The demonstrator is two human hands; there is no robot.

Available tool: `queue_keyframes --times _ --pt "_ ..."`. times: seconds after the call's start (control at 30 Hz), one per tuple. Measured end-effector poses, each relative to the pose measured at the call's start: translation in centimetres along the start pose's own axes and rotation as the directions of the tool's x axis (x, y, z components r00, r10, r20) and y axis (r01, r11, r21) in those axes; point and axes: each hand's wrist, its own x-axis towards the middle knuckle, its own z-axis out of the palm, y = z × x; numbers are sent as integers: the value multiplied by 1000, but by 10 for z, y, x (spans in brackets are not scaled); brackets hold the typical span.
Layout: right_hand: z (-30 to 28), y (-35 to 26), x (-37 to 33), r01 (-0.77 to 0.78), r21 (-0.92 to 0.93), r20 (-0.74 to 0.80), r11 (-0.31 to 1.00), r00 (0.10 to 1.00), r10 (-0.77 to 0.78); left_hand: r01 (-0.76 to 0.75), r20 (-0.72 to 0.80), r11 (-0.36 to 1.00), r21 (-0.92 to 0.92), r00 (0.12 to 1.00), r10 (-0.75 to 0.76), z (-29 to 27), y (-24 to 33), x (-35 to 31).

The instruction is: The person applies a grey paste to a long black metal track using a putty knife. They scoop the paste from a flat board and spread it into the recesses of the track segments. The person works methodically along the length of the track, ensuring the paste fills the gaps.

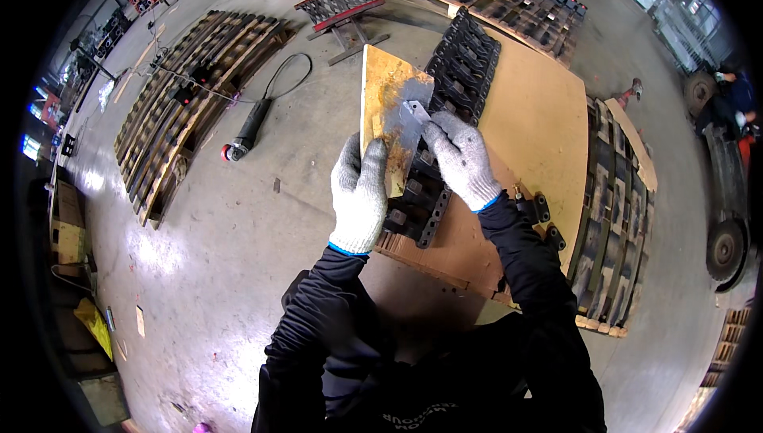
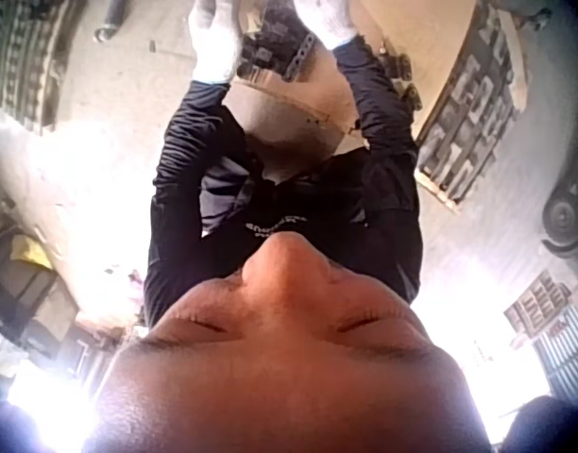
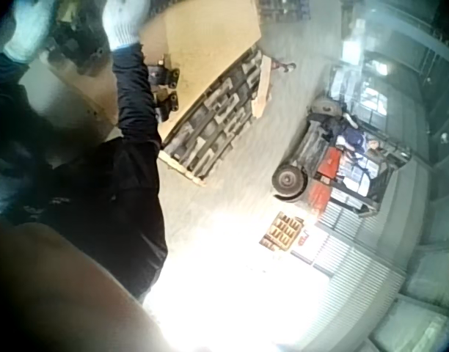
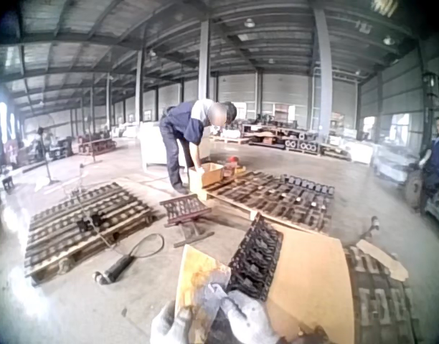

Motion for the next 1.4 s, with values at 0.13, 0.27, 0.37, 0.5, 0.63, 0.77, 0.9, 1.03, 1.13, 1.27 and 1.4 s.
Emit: queue_keyframes --times 0.13,0.27,0.37,0.5,0.63,0.77,0.9,1.03,1.13,1.27,1.4 --pt "-6 -1 -3 -56 -1 143 998 988 56 42 -7 999 5 999 -42 -2 -1 1" --pt "-6 -6 -4 -8 112 207 994 978 -15 22 -8 998 -64 1000 -22 -5 -7 7" --pt "-13 -10 0 -71 105 113 992 992 59 35 -11 972 -234 999 -39 -3 -7 9" --pt "-21 -3 2 77 -83 121 994 990 -66 46 -41 966 -253 997 -58 -2 -3 9" --pt "-22 -5 -2 -35 -142 261 989 963 72 78 -9 979 -187 997 -81 -11 -9 11" --pt "-22 -15 -6 -15 -48 356 999 934 32 99 0 949 -298 995 -104 -10 -12 15" --pt "-22 -13 -3 -63 -31 320 997 945 70 137 -8 860 -491 987 -161 -10 -16 19" --pt "-27 -30 3 -15 -154 111 988 993 32 254 67 733 -631 959 -275 -17 -25 25" --pt "-20 -22 -1 183 -125 -56 975 980 -191 365 162 606 -707 917 -364 -12 -22 28" --pt "-14 -16 2 423 -367 -70 828 875 -479 422 187 537 -730 880 -438 -9 -11 23" --pt "-18 -5 2 510 -588 10 628 781 -625 421 196 544 -726 885 -422 -5 -12 21"
